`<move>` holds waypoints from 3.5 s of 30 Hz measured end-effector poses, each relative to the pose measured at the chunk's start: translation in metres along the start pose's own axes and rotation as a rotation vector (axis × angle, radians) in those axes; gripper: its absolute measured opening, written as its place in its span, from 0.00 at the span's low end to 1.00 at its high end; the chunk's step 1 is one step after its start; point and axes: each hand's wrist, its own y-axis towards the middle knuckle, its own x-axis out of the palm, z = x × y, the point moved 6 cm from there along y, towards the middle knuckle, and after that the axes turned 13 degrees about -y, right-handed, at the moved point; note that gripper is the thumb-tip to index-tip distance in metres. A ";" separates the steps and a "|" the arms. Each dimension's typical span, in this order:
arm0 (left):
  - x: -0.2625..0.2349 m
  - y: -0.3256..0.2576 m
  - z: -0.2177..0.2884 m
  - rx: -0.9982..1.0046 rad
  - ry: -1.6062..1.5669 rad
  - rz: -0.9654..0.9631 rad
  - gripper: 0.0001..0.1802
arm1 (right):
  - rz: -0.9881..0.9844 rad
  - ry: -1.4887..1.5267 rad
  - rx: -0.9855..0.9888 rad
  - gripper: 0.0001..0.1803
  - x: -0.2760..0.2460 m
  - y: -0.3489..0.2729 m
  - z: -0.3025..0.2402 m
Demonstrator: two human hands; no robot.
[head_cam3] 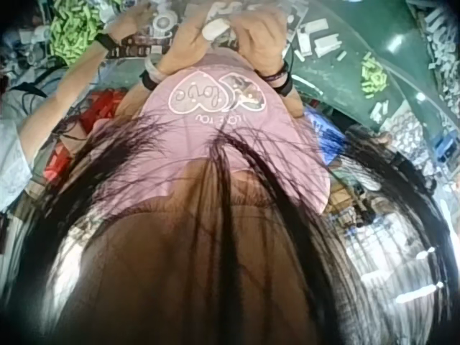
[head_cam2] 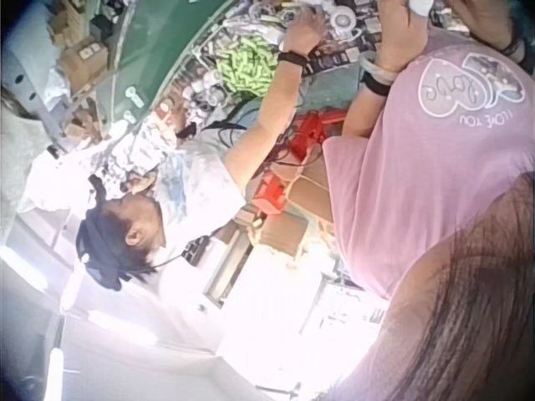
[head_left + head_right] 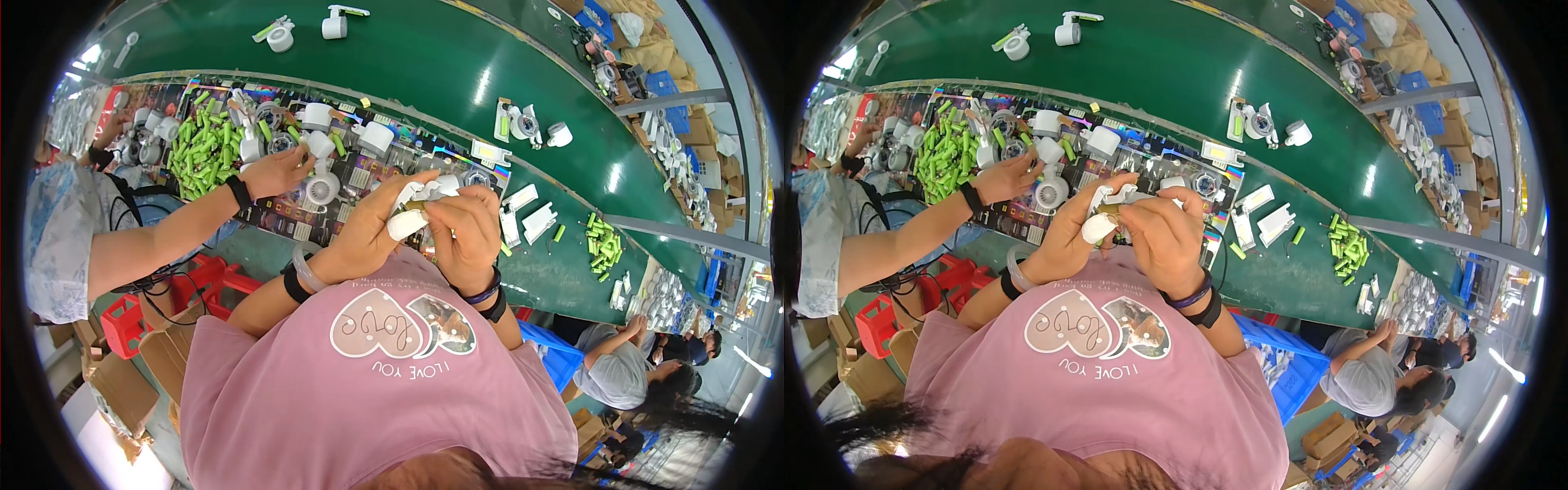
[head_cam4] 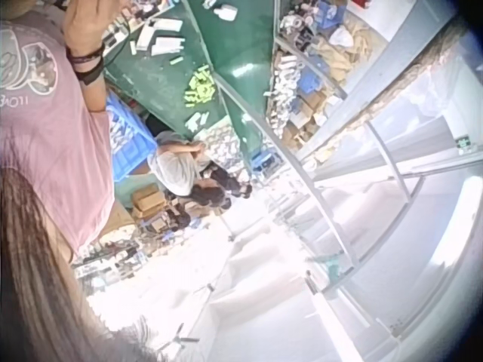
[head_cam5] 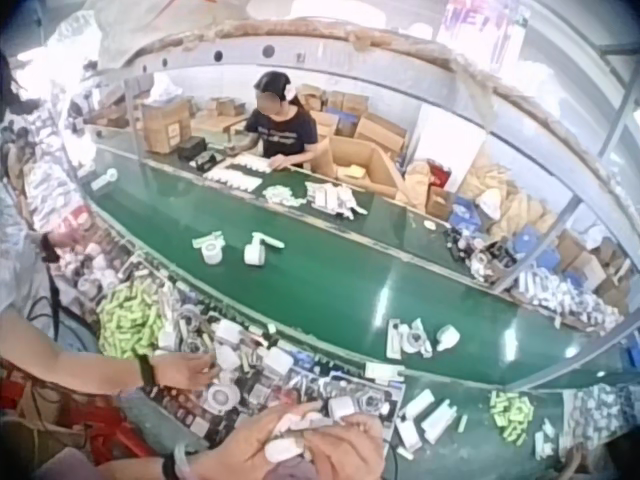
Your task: The person is seen assembling small electronic lighting components at a factory workbench.
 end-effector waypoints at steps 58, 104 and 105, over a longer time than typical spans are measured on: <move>0.002 0.035 -0.044 -0.563 -0.148 0.116 0.14 | -0.235 0.533 0.583 0.37 -0.016 -0.069 0.095; -0.115 0.195 -0.211 -0.202 0.670 0.094 0.38 | -0.855 0.473 0.559 0.12 0.191 0.020 0.318; -0.106 0.196 -0.214 -0.155 0.622 0.024 0.39 | -0.860 0.472 0.549 0.12 0.186 0.016 0.308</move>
